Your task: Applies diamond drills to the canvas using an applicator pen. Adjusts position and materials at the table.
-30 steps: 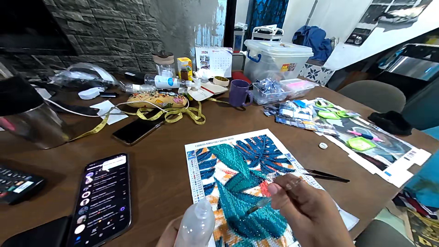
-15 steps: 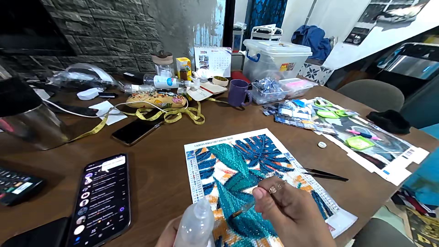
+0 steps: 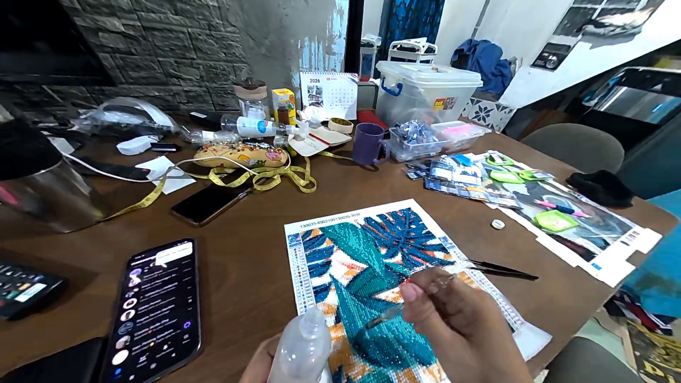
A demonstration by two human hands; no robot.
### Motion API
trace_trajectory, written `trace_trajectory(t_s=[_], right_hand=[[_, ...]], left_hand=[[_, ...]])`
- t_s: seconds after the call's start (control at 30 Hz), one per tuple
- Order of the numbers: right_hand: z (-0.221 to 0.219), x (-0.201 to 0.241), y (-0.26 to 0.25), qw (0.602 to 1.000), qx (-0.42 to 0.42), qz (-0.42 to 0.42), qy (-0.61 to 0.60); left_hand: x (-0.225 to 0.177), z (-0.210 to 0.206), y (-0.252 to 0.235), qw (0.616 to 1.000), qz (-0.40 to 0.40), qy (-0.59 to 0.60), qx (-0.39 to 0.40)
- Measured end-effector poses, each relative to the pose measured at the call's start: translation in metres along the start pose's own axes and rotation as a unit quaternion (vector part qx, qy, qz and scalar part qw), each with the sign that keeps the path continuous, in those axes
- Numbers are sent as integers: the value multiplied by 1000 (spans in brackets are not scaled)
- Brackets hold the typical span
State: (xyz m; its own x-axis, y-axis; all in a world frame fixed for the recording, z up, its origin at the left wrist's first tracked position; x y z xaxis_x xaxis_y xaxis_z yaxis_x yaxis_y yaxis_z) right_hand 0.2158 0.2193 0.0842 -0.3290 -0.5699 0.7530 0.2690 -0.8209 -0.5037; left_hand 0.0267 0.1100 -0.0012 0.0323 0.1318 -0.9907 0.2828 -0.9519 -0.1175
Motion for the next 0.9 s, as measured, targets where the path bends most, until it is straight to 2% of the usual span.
trace_trajectory(t_s=[0.17,0.43,0.67,0.8,0.9], right_hand=[[-14,2,2,1000,25,-5,-6],[14,-6,-6,991,-48,36,117],[-18,8,-4,1000,25,-8,-13],[-22,5,-4,999,33,-2,1],[-11,0,-6,998,20,13,61]], left_hand=[[-1,0,0,1000,-2,8,-3],[1,0,0,1000,-1,11,-1],[-4,-1,-1,1000,-11,17,-1],[-4,-1,-1,1000,-18,13,-3],[-5,-2,-1,1000,-16,5,-3]])
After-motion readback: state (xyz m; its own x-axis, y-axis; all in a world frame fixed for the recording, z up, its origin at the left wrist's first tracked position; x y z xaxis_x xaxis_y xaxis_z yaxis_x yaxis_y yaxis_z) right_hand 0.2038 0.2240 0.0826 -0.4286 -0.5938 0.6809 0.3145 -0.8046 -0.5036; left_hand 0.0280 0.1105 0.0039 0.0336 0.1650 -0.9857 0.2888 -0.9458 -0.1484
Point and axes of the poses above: each hand's wrist, its own y-axis away from the middle knuckle, its own z-axis out of the back of the hand, x = y × z, the point moved 10 cm from there along -y, towards the middle knuckle, and after that the axes turned 8 degrees about -x, right-handed, at the moved point
